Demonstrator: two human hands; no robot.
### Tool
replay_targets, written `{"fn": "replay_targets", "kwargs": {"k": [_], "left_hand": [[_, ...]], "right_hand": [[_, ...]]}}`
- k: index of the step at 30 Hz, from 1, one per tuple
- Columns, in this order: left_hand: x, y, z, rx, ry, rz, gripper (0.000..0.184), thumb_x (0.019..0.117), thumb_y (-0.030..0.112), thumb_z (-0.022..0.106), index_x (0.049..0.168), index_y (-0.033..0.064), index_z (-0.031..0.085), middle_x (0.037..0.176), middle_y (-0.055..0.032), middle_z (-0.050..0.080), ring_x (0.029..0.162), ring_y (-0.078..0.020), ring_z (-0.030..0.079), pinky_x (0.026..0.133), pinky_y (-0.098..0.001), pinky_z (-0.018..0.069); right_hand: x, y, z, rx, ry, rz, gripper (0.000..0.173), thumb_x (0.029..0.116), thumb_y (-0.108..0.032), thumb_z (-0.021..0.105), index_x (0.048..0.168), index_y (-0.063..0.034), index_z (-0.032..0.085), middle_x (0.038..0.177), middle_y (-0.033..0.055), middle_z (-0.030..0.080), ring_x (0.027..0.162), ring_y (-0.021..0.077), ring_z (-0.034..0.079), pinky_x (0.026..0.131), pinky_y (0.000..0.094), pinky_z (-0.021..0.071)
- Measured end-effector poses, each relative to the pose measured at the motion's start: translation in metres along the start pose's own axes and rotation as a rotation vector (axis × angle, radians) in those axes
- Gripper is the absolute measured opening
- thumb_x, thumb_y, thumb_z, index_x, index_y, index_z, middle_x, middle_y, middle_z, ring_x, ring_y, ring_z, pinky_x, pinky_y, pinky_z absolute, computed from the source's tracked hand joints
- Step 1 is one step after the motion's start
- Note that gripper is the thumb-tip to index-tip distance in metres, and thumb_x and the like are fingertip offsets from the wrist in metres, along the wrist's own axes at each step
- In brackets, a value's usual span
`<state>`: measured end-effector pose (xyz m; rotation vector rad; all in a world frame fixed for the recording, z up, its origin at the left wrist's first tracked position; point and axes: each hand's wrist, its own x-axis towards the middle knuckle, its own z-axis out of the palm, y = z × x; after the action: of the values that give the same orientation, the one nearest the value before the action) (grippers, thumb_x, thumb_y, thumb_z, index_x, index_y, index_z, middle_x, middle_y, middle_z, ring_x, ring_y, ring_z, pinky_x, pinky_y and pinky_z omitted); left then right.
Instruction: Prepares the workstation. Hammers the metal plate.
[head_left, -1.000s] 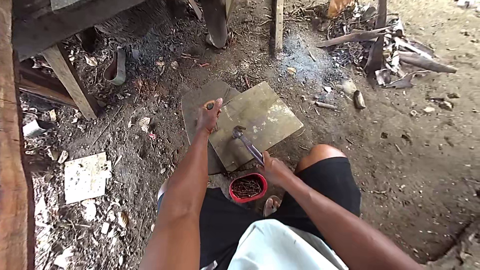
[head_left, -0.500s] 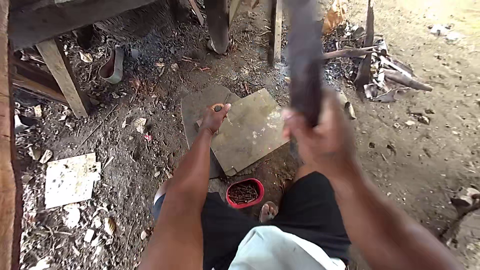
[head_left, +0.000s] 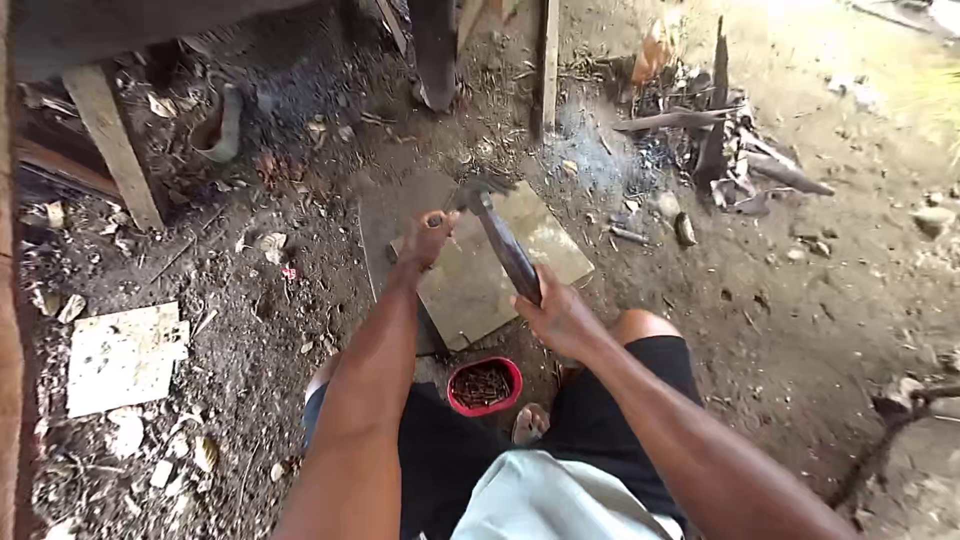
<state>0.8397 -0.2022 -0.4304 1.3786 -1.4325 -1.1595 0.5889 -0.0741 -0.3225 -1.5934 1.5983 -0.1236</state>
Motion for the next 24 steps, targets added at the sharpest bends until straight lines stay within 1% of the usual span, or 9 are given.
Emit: {"fn": "replay_targets", "kwargs": {"k": [4, 7, 9, 10, 12, 14, 16, 20, 24], "left_hand": [[-0.016, 0.002, 0.005, -0.018, 0.149, 0.014, 0.041, 0.1033, 0.045, 0.06, 0.089, 0.0064, 0.065, 0.074, -0.0028, 0.061, 0.062, -0.0129, 0.058, 0.064, -0.0338, 0.0534], [-0.012, 0.003, 0.007, -0.171, 0.402, -0.119, 0.045, 0.1037, 0.048, 0.057, 0.099, 0.0036, 0.065, 0.078, -0.0035, 0.059, 0.063, -0.0124, 0.056, 0.064, -0.0335, 0.0537], [0.005, 0.001, -0.003, -0.31, 0.594, -0.264, 0.046, 0.1052, 0.051, 0.053, 0.106, 0.0059, 0.062, 0.075, 0.0002, 0.051, 0.057, -0.0098, 0.049, 0.056, -0.0298, 0.0498], [0.011, 0.0, -0.009, -0.362, 0.644, -0.297, 0.043, 0.1056, 0.052, 0.051, 0.1, 0.0101, 0.059, 0.067, 0.004, 0.045, 0.05, -0.0073, 0.044, 0.05, -0.0265, 0.046], [0.008, 0.007, -0.012, -0.37, 0.588, -0.237, 0.039, 0.1051, 0.048, 0.055, 0.095, 0.0111, 0.059, 0.062, 0.0057, 0.044, 0.047, -0.0057, 0.042, 0.046, -0.0245, 0.0424], [-0.007, 0.021, -0.007, -0.23, 0.397, -0.092, 0.04, 0.1028, 0.046, 0.059, 0.097, 0.007, 0.065, 0.068, 0.003, 0.052, 0.054, -0.008, 0.047, 0.053, -0.0281, 0.0456], [-0.017, 0.017, 0.004, -0.174, 0.29, 0.005, 0.039, 0.1012, 0.048, 0.062, 0.084, 0.0127, 0.062, 0.063, 0.0054, 0.05, 0.051, -0.0067, 0.045, 0.05, -0.026, 0.0424], [-0.019, 0.004, 0.014, -0.229, 0.226, 0.06, 0.039, 0.1018, 0.043, 0.063, 0.076, 0.0142, 0.058, 0.059, 0.0054, 0.049, 0.048, -0.0065, 0.044, 0.048, -0.0246, 0.0403], [-0.02, 0.003, 0.015, -0.243, 0.156, 0.042, 0.036, 0.1024, 0.038, 0.064, 0.076, 0.0144, 0.056, 0.061, 0.005, 0.048, 0.051, -0.0067, 0.044, 0.049, -0.0242, 0.0402]], "right_hand": [[0.0, 0.058, 0.047, -0.1, -0.135, 0.139, 0.05, 0.1018, -0.042, 0.058, 0.142, -0.0127, 0.048, 0.094, 0.0151, 0.069, 0.079, 0.0328, 0.07, 0.073, 0.0563, 0.0583], [0.0, 0.076, 0.076, -0.21, -0.174, 0.184, 0.053, 0.1021, -0.04, 0.055, 0.146, -0.0128, 0.043, 0.104, 0.0184, 0.07, 0.096, 0.0388, 0.07, 0.082, 0.0612, 0.0559], [-0.002, 0.074, 0.078, -0.243, -0.19, 0.192, 0.052, 0.1028, -0.039, 0.054, 0.145, -0.0112, 0.041, 0.106, 0.0184, 0.07, 0.099, 0.0384, 0.07, 0.084, 0.0597, 0.0561], [-0.002, 0.073, 0.075, -0.243, -0.201, 0.195, 0.051, 0.1031, -0.038, 0.054, 0.144, -0.0103, 0.041, 0.107, 0.0189, 0.069, 0.1, 0.0386, 0.07, 0.085, 0.0595, 0.0558], [-0.002, 0.071, 0.07, -0.253, -0.212, 0.188, 0.049, 0.1033, -0.037, 0.054, 0.142, -0.0092, 0.042, 0.107, 0.0195, 0.069, 0.1, 0.0391, 0.07, 0.084, 0.0594, 0.056], [0.001, 0.071, 0.068, -0.264, -0.216, 0.183, 0.05, 0.1028, -0.036, 0.055, 0.142, -0.0086, 0.041, 0.108, 0.0203, 0.069, 0.101, 0.0397, 0.07, 0.084, 0.0604, 0.0559], [0.0, 0.073, 0.071, -0.27, -0.219, 0.187, 0.051, 0.1028, -0.036, 0.054, 0.143, -0.0084, 0.041, 0.108, 0.0203, 0.069, 0.101, 0.0397, 0.07, 0.085, 0.0606, 0.0557], [0.001, 0.073, 0.07, -0.27, -0.217, 0.173, 0.051, 0.1039, -0.038, 0.053, 0.144, -0.0088, 0.04, 0.108, 0.0197, 0.069, 0.101, 0.0391, 0.07, 0.085, 0.0596, 0.056], [0.002, 0.075, 0.07, -0.254, -0.233, 0.177, 0.051, 0.1037, -0.038, 0.053, 0.145, -0.0096, 0.04, 0.107, 0.019, 0.069, 0.101, 0.0381, 0.07, 0.086, 0.0585, 0.056]]}}
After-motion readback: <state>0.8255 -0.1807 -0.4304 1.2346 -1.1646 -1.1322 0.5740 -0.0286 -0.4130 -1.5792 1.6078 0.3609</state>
